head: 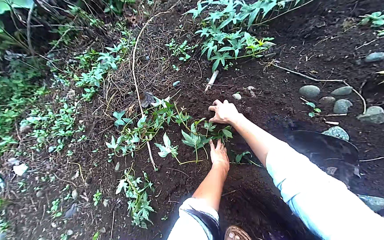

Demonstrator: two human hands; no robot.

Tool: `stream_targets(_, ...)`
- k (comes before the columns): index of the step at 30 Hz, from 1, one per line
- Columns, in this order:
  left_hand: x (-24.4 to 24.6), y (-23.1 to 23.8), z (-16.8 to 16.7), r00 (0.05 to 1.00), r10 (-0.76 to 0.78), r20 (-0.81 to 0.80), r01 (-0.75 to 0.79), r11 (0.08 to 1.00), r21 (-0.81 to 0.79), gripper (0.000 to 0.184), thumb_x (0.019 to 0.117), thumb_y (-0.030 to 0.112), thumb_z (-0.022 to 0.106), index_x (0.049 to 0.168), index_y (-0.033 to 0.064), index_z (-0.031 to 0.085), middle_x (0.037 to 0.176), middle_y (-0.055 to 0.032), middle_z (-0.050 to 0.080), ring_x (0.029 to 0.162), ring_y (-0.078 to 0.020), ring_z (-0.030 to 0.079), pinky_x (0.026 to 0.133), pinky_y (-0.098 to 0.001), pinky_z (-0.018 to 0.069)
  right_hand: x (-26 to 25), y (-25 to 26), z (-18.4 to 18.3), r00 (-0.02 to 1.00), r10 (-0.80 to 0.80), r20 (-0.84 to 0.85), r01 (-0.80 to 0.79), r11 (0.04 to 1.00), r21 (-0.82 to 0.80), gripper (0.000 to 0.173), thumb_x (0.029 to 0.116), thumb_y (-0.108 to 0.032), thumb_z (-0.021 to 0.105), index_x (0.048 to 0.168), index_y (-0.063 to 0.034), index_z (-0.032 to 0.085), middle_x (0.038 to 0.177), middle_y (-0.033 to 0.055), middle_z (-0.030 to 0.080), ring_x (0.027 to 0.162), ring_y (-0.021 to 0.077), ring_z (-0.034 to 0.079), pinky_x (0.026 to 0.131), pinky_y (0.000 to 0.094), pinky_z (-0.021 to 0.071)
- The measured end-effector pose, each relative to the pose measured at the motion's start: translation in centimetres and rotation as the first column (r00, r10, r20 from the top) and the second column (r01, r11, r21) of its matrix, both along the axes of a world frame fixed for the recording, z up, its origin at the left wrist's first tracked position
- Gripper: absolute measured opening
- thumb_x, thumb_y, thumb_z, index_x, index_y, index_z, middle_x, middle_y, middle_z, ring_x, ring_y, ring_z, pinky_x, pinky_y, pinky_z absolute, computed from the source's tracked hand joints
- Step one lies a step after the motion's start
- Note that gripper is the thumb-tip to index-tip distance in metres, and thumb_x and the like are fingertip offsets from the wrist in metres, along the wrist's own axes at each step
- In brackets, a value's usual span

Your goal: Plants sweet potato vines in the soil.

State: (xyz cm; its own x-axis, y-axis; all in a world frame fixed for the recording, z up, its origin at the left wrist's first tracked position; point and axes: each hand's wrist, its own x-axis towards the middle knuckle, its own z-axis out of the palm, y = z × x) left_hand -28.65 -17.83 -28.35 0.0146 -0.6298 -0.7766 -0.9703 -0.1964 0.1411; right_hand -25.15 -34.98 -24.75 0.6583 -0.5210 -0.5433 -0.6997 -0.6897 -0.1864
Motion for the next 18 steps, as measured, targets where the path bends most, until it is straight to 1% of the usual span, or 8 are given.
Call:
stream_targets(4, -0.6, 0.8, 1.4, 1.0, 0.021, -0.018, -0.021, 0.999, -0.033, 0.051, 0.1055, 0.004, 0.043, 0.155, -0.003, 0.039, 0.169, -0.022, 0.024, 0.159, -0.0415, 0.007, 0.123, -0.0715, 0.0008, -4.1, 3.2, 0.0, 0.995, -0.016, 0.094, 0.018, 1.0, -0.02, 0.046, 0.0921, -0.037, 0.072, 0.134, -0.0204, 0.066, 0.163, 0.0028, 0.039, 0.129, 0.0437, 0.052, 0.083, 0.065, 0.0517)
stream_targets(6, -1.1, 1.5, 3.3, 0.996, 0.075, -0.057, -0.079, 0.995, -0.068, 0.046, 0.1046, 0.0, 0.043, 0.151, -0.0048, 0.046, 0.166, -0.0256, 0.029, 0.158, -0.0461, 0.012, 0.123, -0.0723, 0.0058, -6.6, 4.8, 0.1, 0.991, -0.028, 0.132, 0.033, 0.999, -0.034, 0.044, 0.0959, -0.035, 0.069, 0.137, -0.021, 0.065, 0.166, 0.0012, 0.036, 0.135, 0.0425, 0.048, 0.089, 0.0641, 0.0504)
stream_targets(8, -1.3, 2.9, 5.1, 0.977, 0.12, -0.178, -0.151, 0.973, -0.174, 0.038, 0.1034, -0.001, 0.047, 0.14, -0.0022, 0.059, 0.156, -0.0267, 0.045, 0.152, -0.0474, 0.029, 0.122, -0.0697, 0.0174, -9.4, 6.2, 0.1, 0.986, -0.039, 0.165, 0.046, 0.998, -0.039, 0.045, 0.0964, -0.033, 0.069, 0.14, -0.0231, 0.064, 0.162, 0.0069, 0.042, 0.138, 0.0444, 0.046, 0.093, 0.0664, 0.0484)
stream_targets(10, -1.3, 5.6, 5.3, 0.962, 0.019, -0.271, -0.119, 0.926, -0.359, 0.036, 0.1038, 0.003, 0.049, 0.136, 0.0065, 0.065, 0.148, -0.0188, 0.056, 0.14, -0.0394, 0.05, 0.115, -0.06, 0.0366, -13.0, 8.5, 0.6, 0.986, -0.063, 0.153, 0.064, 0.998, 0.0, 0.043, 0.0962, -0.034, 0.07, 0.138, -0.0251, 0.065, 0.157, 0.0096, 0.048, 0.138, 0.043, 0.047, 0.093, 0.0654, 0.0489)
stream_targets(11, -1.0, 7.0, 5.0, 0.95, -0.029, -0.311, -0.144, 0.844, -0.517, 0.034, 0.1018, 0.003, 0.053, 0.131, 0.0072, 0.069, 0.141, -0.0162, 0.063, 0.128, -0.0355, 0.061, 0.106, -0.0539, 0.046, -14.6, 9.3, 1.2, 0.984, -0.075, 0.164, 0.073, 0.997, 0.02, 0.04, 0.0961, -0.034, 0.071, 0.134, -0.0241, 0.069, 0.153, 0.0106, 0.051, 0.139, 0.0421, 0.047, 0.093, 0.0655, 0.0495)
stream_targets(13, -0.4, 10.0, 4.5, 0.905, 0.004, -0.424, -0.353, 0.563, -0.747, 0.027, 0.0954, -0.001, 0.06, 0.116, 0.0042, 0.077, 0.121, -0.0142, 0.074, 0.107, -0.032, 0.071, 0.092, -0.0488, 0.0557, -18.4, 11.6, 2.5, 0.959, -0.085, 0.272, 0.084, 0.996, 0.017, 0.034, 0.0947, -0.032, 0.074, 0.126, -0.0187, 0.074, 0.148, 0.0154, 0.055, 0.134, 0.0433, 0.052, 0.094, 0.0663, 0.0495)
stream_targets(15, 0.0, 13.4, 4.1, 0.815, 0.184, -0.549, -0.578, 0.334, -0.745, 0.023, 0.093, -0.003, 0.06, 0.106, 0.0031, 0.079, 0.112, -0.0133, 0.075, 0.105, -0.0304, 0.071, 0.091, -0.0473, 0.0565, -22.4, 15.0, 2.8, 0.907, -0.065, 0.416, 0.111, 0.99, -0.089, 0.037, 0.0924, -0.033, 0.074, 0.125, -0.0148, 0.074, 0.145, 0.0191, 0.057, 0.129, 0.0436, 0.057, 0.1, 0.0642, 0.049)
stream_targets(18, 0.2, 17.6, 3.1, 0.536, 0.544, -0.646, -0.8, 0.083, -0.594, 0.023, 0.0957, -0.002, 0.055, 0.103, -0.0013, 0.076, 0.115, -0.0178, 0.072, 0.113, -0.0305, 0.067, 0.101, -0.0443, 0.0522, -26.8, 21.3, 1.9, 0.822, 0.018, 0.569, 0.11, 0.976, -0.189, 0.035, 0.0961, -0.034, 0.068, 0.123, -0.0135, 0.075, 0.141, 0.0201, 0.062, 0.136, 0.0463, 0.053, 0.113, 0.0712, 0.0351)
